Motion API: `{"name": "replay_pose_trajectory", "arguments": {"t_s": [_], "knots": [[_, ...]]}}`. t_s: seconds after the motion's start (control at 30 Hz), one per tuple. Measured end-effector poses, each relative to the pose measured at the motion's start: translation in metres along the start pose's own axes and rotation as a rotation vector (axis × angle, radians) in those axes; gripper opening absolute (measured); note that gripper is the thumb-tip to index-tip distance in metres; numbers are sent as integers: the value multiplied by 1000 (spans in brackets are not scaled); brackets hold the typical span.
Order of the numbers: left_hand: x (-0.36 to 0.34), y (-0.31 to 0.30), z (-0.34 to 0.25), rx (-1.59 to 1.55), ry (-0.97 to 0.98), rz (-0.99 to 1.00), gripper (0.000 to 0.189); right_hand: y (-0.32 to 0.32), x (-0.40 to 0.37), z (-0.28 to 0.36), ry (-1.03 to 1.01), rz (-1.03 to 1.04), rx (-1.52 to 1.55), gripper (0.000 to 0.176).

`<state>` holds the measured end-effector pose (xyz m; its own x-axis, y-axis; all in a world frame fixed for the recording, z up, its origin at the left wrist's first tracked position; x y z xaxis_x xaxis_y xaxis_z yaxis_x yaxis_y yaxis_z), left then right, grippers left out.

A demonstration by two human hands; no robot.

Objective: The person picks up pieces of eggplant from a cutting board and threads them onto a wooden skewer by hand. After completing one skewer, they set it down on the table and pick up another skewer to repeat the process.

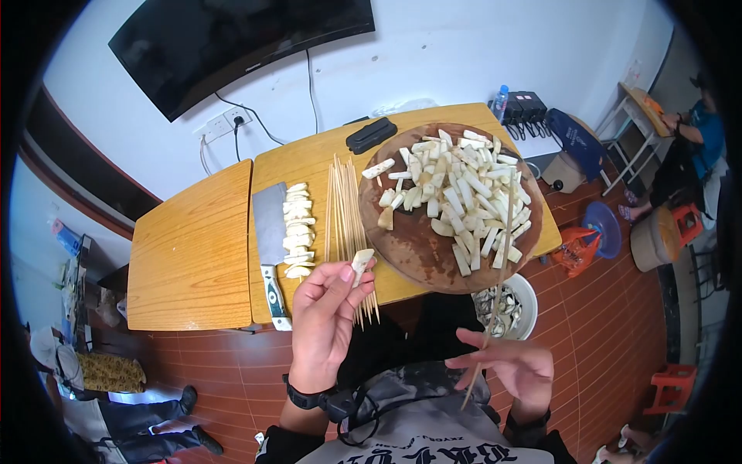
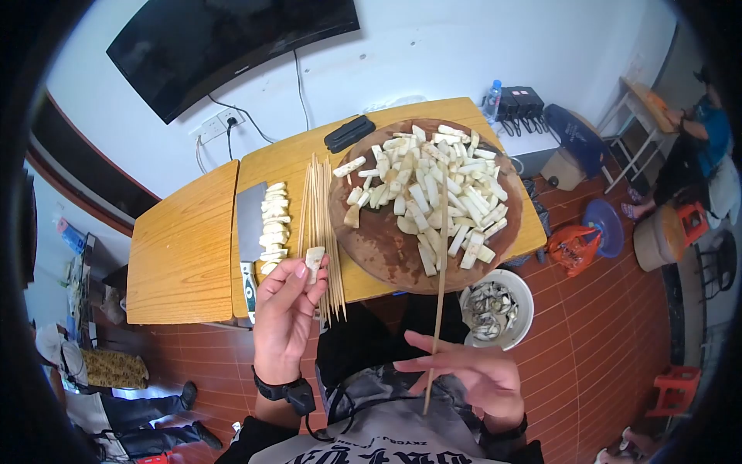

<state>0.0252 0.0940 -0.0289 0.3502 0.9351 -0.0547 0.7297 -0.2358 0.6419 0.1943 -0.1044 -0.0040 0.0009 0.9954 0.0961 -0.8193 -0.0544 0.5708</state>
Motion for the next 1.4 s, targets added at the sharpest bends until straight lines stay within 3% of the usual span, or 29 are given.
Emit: {"name": "replay_pose_trajectory", "arguments": {"t_s": [0.03, 0.07, 0.17, 0.3, 0.5, 0.67, 1.4], "knots": [[-1, 1, 0, -7, -1, 1, 11, -3, -1, 3, -2, -80, -32, 47], [-1, 2, 1, -15, -2, 2, 10, -7, -1, 6, 10, -259, -105, 26], [-1, 4, 1, -36, -9, 13, 8, -21, -6, -7, 84, -291, -108, 18], [1, -3, 7, -82, -17, 69, 10, -13, -4, -8, 99, -312, -67, 22], [1, -1, 9, -191, -73, 48, 23, -15, -1, -19, 212, -206, -437, 32], [0, -2, 9, -209, -93, 36, 27, -17, 1, -21, 214, -236, -513, 32], [-2, -5, 2, -117, 3, 35, 21, -19, 5, -22, 171, -236, -633, 30]]}}
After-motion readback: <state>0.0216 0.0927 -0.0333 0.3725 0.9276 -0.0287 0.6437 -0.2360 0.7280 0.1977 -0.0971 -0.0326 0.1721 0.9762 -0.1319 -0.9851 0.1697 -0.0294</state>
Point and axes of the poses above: each hand's wrist, its own x-axis towards the middle knuckle, its own y-axis out of the palm, z = x × y, the point moved 8 cm from there along x, towards the middle knuckle, and after that the axes turned 10 degrees about y, right-handed, at the moved point
